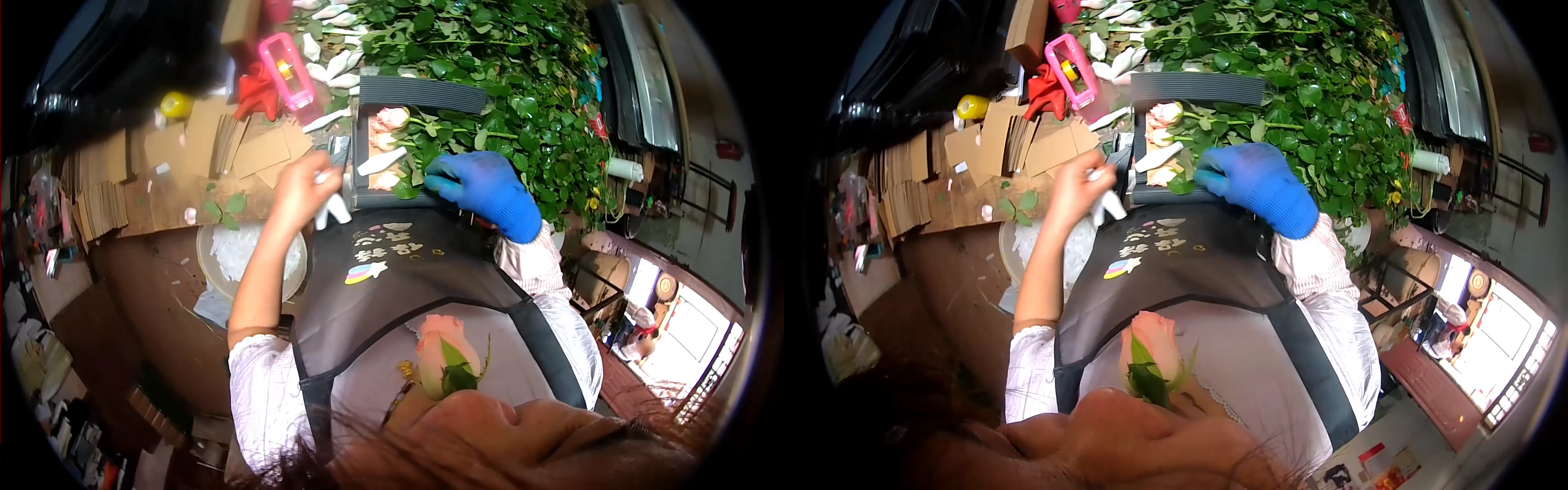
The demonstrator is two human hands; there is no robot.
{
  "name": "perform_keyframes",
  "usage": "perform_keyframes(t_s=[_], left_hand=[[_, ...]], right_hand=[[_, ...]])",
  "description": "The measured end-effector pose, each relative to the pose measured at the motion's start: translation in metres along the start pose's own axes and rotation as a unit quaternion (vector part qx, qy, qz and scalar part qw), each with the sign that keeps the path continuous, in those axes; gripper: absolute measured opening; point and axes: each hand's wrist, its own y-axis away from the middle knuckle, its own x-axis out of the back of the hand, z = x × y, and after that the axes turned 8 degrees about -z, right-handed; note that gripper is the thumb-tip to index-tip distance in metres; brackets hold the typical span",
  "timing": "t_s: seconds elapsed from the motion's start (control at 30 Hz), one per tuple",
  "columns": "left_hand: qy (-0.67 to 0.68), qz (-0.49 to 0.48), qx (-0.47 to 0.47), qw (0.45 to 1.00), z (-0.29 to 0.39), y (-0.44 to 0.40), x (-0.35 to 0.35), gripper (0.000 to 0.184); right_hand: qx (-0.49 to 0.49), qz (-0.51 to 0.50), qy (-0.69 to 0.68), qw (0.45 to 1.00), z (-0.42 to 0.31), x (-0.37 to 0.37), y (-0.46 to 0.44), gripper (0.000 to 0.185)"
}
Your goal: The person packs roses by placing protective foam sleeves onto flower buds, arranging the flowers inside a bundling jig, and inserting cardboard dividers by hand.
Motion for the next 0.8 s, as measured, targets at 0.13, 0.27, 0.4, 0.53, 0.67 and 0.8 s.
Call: perform_keyframes(t_s=[0.13,0.27,0.4,0.53,0.67,0.8], left_hand=[[-0.100,-0.004,-0.085,0.991,0.020,-0.023,-0.028,0.037],[-0.099,0.019,-0.123,0.987,-0.001,-0.025,-0.034,0.025],[-0.154,-0.051,0.128,0.978,-0.040,0.037,0.015,0.031],[-0.496,-0.147,0.267,0.813,-0.108,0.096,0.013,0.046],[-0.261,-0.040,0.175,0.949,-0.081,0.073,0.005,0.032],[-0.101,0.073,-0.082,0.989,-0.045,0.019,-0.023,0.022]], right_hand=[[0.239,0.010,-0.123,0.963,-0.041,0.032,0.023,0.024],[0.402,-0.018,-0.202,0.893,-0.053,0.030,0.017,0.040],[0.254,0.031,-0.178,0.950,-0.020,0.008,0.009,0.029],[0.050,-0.001,0.048,0.998,0.015,-0.019,-0.029,0.035],[-0.030,-0.166,0.180,0.969,0.003,-0.023,-0.065,0.038],[-0.014,-0.195,0.198,0.960,-0.001,-0.024,-0.077,0.040]])
